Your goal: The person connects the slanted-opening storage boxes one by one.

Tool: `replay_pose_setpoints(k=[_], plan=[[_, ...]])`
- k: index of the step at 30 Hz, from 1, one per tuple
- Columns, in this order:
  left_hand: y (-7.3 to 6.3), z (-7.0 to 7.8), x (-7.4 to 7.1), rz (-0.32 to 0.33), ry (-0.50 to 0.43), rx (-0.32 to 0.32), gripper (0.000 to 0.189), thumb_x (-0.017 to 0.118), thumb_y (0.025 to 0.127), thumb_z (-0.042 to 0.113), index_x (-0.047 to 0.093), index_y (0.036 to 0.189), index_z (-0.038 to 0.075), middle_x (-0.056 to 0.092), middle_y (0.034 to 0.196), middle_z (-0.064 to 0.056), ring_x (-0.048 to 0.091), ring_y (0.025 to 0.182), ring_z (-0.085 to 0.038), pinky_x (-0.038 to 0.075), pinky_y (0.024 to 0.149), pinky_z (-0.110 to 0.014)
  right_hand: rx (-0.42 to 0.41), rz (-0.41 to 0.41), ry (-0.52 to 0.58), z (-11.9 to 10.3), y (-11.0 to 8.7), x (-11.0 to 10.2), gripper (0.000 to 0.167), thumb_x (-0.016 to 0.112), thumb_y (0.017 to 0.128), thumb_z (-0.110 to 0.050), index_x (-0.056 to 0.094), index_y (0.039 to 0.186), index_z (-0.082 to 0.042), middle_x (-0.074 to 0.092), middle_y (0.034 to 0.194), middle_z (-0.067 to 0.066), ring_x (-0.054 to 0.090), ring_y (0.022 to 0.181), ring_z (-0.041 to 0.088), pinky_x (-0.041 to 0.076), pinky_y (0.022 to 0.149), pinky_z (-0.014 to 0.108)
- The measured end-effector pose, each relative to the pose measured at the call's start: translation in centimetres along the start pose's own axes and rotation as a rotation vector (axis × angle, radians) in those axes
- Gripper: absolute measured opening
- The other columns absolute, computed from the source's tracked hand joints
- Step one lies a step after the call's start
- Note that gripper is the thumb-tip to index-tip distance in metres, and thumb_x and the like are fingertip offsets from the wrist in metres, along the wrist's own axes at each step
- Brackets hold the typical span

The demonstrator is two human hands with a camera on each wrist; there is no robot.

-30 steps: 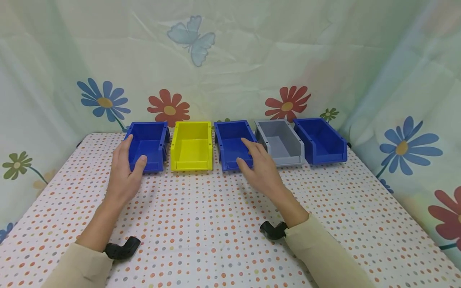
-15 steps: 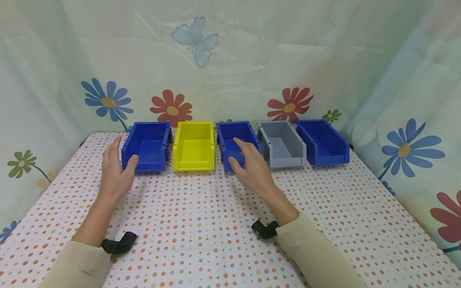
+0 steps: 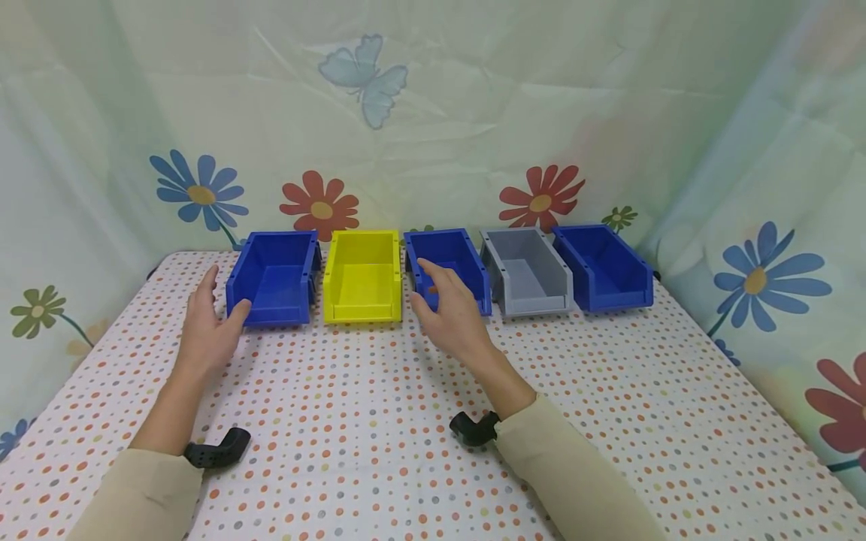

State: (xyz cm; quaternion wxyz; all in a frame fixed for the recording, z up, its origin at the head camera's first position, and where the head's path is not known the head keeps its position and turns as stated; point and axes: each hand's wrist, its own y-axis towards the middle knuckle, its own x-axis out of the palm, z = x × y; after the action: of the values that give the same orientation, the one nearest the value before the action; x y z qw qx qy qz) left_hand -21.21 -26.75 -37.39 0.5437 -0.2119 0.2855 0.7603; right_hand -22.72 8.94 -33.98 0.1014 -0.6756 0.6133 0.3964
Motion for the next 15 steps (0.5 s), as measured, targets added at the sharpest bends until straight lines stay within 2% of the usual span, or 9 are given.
replay_pose_setpoints(k=[6, 12, 15], plan=[[0.4, -0.6, 0.2, -0.037, -0.038, 0.023, 0.078, 0.050, 0.107, 0.024, 0.002, 0.168, 0.017, 0.017, 0.168, -0.030, 0.026, 0.151, -0.055, 0.032, 0.116, -0.073, 0.012, -0.009, 0.018, -0.5, 0.5, 0.9, 0.057, 0.056, 0.105, -0.026, 0.041, 0.159, -0.015, 0.051, 0.153, 0.011, 0.062, 0.125, 0.032, 0.057, 0.100, 0.049], [0.6, -0.7, 0.2, -0.042, -0.036, 0.041, 0.075, 0.050, 0.106, 0.014, 0.007, 0.168, 0.012, 0.018, 0.167, -0.030, 0.031, 0.148, -0.057, 0.035, 0.116, -0.070, 0.011, -0.012, 0.005, -1.1, 1.0, 1.8, 0.057, 0.056, 0.104, -0.025, 0.042, 0.158, -0.014, 0.055, 0.147, 0.013, 0.062, 0.119, 0.033, 0.058, 0.093, 0.047], [0.7, -0.7, 0.3, -0.050, -0.046, 0.041, 0.073, 0.050, 0.107, 0.012, 0.010, 0.167, 0.011, 0.017, 0.169, -0.028, 0.033, 0.147, -0.057, 0.038, 0.115, -0.069, 0.033, -0.031, -0.018, -1.4, 1.2, 2.2, 0.059, 0.058, 0.103, -0.025, 0.041, 0.159, -0.014, 0.054, 0.148, 0.013, 0.060, 0.121, 0.033, 0.057, 0.099, 0.047]])
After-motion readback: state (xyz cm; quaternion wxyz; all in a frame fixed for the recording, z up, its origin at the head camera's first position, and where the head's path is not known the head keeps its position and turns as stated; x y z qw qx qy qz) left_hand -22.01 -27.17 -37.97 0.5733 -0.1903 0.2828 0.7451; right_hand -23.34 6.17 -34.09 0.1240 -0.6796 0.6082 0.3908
